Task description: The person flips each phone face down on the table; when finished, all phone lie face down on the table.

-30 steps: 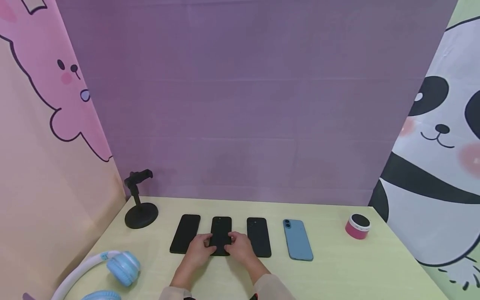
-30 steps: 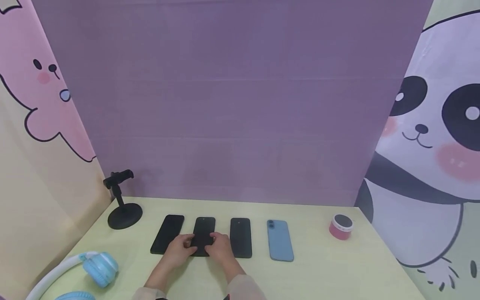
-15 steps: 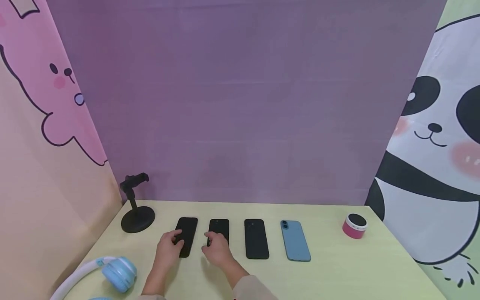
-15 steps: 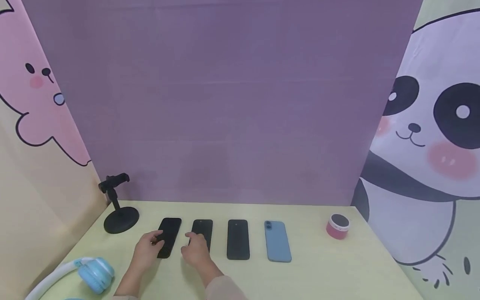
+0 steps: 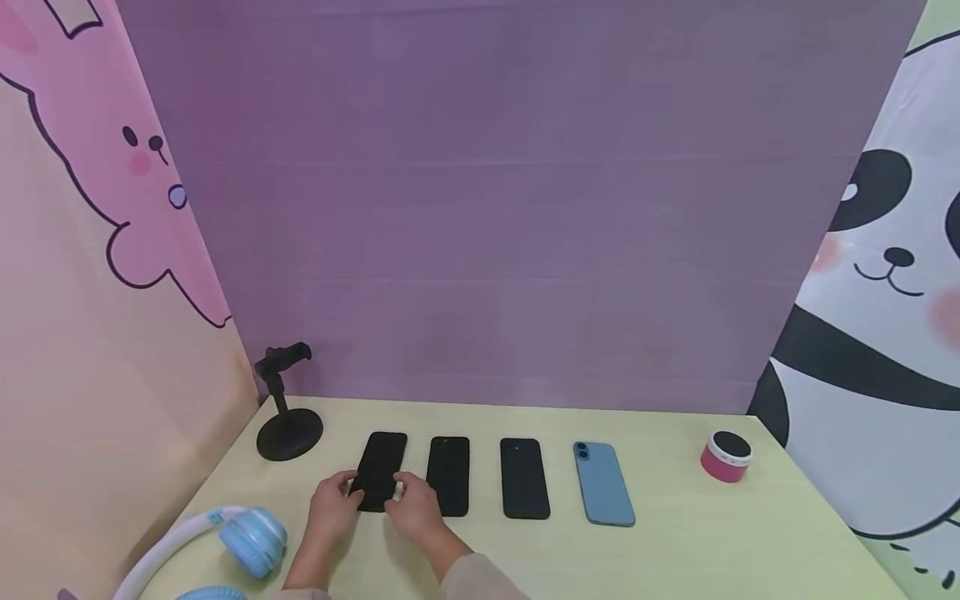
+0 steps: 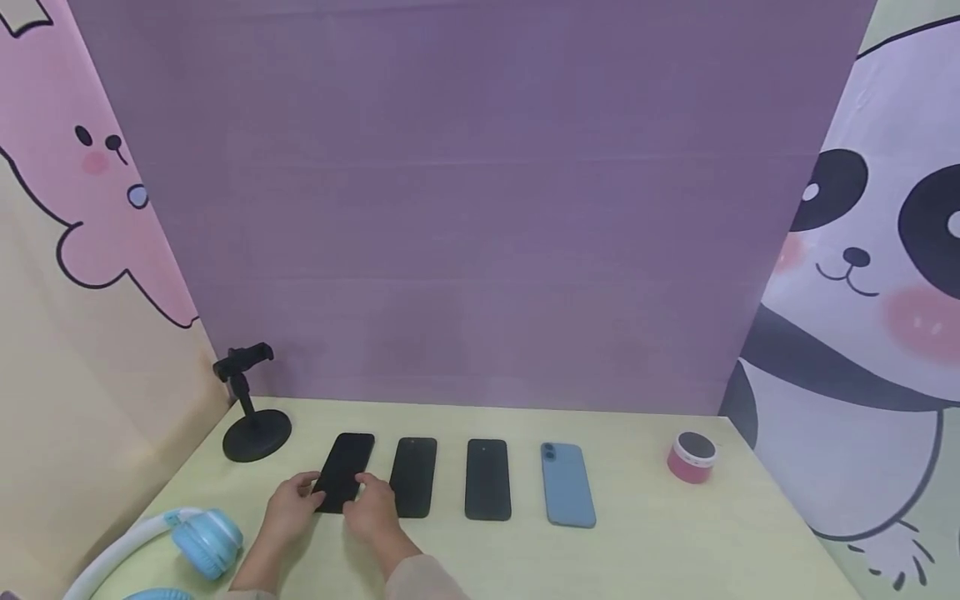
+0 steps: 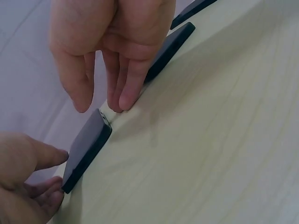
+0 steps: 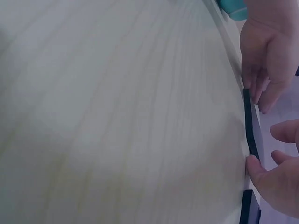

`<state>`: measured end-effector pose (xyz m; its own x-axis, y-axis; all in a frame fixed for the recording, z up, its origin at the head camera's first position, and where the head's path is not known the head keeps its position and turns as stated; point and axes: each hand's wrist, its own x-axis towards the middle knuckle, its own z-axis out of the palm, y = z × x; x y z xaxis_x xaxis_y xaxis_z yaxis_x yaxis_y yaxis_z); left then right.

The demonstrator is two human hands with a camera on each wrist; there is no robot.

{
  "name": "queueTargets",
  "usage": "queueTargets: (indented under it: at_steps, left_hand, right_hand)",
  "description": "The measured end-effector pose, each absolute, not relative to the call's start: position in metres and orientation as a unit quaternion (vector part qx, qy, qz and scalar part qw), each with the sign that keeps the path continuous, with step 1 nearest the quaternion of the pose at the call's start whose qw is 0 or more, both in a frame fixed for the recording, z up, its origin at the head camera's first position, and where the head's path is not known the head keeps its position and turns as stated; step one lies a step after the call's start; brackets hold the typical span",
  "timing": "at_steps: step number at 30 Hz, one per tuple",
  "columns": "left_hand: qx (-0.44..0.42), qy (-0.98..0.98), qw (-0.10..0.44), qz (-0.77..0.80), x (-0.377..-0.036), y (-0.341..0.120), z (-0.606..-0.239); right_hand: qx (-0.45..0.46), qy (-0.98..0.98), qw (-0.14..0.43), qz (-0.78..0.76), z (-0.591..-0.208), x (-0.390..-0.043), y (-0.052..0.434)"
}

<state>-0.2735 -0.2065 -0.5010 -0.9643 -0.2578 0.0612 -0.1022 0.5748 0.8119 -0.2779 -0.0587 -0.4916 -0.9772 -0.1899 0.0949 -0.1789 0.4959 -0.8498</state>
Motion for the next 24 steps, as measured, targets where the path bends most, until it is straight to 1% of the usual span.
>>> queueTargets:
  at_steps: [7,16,20,24]
  left_hand:
    - [0.107,-0.886,0.073,-0.446,-0.278,-0.203,-0.501]
    - [0.103,-0.893,0.05,-0.435,-0.281,-0.206,-0.504]
    - [0.119,-0.891,0.046,-0.435,-0.279,-0.209,-0.506]
    - [0.117,-0.885,0.056,-0.448,-0.277,-0.208,-0.509]
  right_hand:
    - [-0.09,0.85,0.004,-0.519,-0.49,-0.281,-0.062]
    - [-0.008,0.802,-0.003,-0.598,-0.49,-0.283,-0.065]
    - [-0.015,0.789,-0.002,-0.615,-0.494,-0.282,-0.069]
    - [-0.027,0.776,-0.014,-0.63,-0.498,-0.282,-0.07]
